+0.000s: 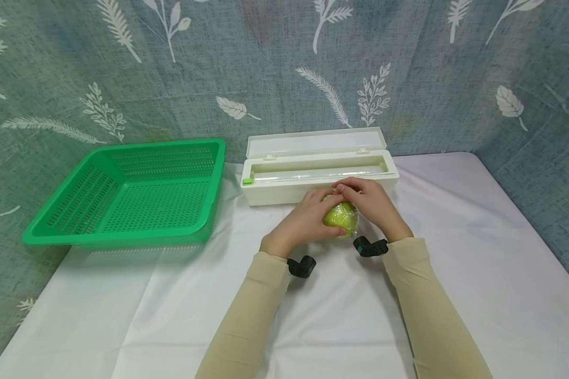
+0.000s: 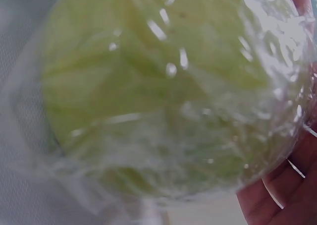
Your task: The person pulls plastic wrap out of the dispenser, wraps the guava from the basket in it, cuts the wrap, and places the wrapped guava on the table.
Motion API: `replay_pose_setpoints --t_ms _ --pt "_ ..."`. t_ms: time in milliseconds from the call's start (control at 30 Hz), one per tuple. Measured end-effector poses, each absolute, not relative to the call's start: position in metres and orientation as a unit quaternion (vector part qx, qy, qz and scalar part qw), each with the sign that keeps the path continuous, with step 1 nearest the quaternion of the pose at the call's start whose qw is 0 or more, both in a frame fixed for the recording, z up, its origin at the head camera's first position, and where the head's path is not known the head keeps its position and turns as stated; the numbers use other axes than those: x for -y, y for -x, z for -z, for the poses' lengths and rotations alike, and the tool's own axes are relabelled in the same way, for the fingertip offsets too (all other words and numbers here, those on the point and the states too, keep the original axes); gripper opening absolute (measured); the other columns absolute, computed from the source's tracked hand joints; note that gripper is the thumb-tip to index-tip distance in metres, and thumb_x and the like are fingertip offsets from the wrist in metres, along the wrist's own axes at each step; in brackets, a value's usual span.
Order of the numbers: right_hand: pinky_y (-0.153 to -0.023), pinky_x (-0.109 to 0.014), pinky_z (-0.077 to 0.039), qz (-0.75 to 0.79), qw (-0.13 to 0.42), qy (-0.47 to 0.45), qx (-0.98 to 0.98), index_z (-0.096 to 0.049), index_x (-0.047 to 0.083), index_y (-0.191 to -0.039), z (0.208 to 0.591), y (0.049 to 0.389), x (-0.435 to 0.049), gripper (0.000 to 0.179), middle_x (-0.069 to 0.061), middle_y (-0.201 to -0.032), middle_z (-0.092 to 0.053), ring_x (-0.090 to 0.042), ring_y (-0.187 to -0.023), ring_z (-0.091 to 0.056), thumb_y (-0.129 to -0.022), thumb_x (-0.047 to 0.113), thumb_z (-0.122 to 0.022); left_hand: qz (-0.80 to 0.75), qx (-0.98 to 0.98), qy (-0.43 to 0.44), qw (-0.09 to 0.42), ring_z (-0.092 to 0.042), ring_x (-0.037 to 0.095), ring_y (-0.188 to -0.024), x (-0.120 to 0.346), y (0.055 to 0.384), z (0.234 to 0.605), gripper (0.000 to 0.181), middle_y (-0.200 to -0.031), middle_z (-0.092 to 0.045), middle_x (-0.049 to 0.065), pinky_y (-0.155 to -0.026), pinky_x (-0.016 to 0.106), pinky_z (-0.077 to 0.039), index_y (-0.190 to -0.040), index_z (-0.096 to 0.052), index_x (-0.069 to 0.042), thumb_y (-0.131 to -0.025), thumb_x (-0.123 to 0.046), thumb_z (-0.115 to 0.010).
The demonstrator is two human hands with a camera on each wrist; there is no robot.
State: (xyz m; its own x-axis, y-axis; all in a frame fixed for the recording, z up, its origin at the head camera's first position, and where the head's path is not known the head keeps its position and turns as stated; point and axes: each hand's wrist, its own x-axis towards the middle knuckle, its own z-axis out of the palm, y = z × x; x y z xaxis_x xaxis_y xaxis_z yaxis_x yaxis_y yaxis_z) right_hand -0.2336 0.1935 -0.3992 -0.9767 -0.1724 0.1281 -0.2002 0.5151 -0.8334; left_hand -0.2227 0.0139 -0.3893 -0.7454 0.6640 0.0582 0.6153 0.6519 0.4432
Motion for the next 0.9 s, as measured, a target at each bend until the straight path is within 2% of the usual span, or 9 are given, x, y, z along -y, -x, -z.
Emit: replay_pose_setpoints --t_ms 367,533,767,900 --pt "-0.089 -0.037 -0.04 -0.493 -0.004 -0.102 0.864 -0.062 0.015 -0.112 0.3978 0.2322 -0.1943 0.034 0.0 -0.111 -0.06 -0.015 -0.105 -0.051 -0.09 0.038 -0.049 -0.22 -0.907 -0.354 0.052 -0.025 0.018 -0.124 -0.015 0.2231 0.3904 0.072 -0.14 -0.028 -0.002 -0.098 0.036 -0.029 -0.136 -0.034 -0.033 -0.074 -0.046 -0.068" --pt "-0.091 -0.039 -0.038 -0.522 -0.041 -0.105 0.845 -0.059 0.011 -0.116 0.3966 0.2313 -0.1965 0.039 -0.004 -0.115 -0.058 -0.018 -0.108 -0.05 -0.09 0.039 -0.049 -0.222 -0.905 -0.36 0.052 -0.024 0.019 -0.125 -0.0146 0.2228 0.3902 0.07 -0.142 -0.025 -0.002 -0.097 0.036 -0.03 -0.134 -0.036 -0.033 -0.073 -0.044 -0.069" --pt "-0.089 -0.038 -0.039 -0.545 -0.052 -0.103 0.83 -0.06 0.015 -0.113 0.397 0.2324 -0.1962 0.04 0.0 -0.113 -0.058 -0.015 -0.104 -0.051 -0.086 0.043 -0.054 -0.222 -0.9 -0.373 0.048 -0.025 0.018 -0.123 -0.0132 0.2229 0.3898 0.068 -0.142 -0.025 -0.003 -0.096 0.035 -0.031 -0.133 -0.038 -0.034 -0.073 -0.042 -0.07" --pt "-0.086 -0.038 -0.039 -0.541 -0.053 -0.09 0.834 -0.061 0.016 -0.109 0.3945 0.2319 -0.1959 0.04 0.0 -0.109 -0.058 -0.015 -0.1 -0.051 -0.084 0.046 -0.056 -0.217 -0.899 -0.378 0.045 -0.025 0.019 -0.123 -0.0129 0.2237 0.39 0.067 -0.144 -0.019 -0.003 -0.096 0.036 -0.031 -0.132 -0.04 -0.036 -0.073 -0.044 -0.07"
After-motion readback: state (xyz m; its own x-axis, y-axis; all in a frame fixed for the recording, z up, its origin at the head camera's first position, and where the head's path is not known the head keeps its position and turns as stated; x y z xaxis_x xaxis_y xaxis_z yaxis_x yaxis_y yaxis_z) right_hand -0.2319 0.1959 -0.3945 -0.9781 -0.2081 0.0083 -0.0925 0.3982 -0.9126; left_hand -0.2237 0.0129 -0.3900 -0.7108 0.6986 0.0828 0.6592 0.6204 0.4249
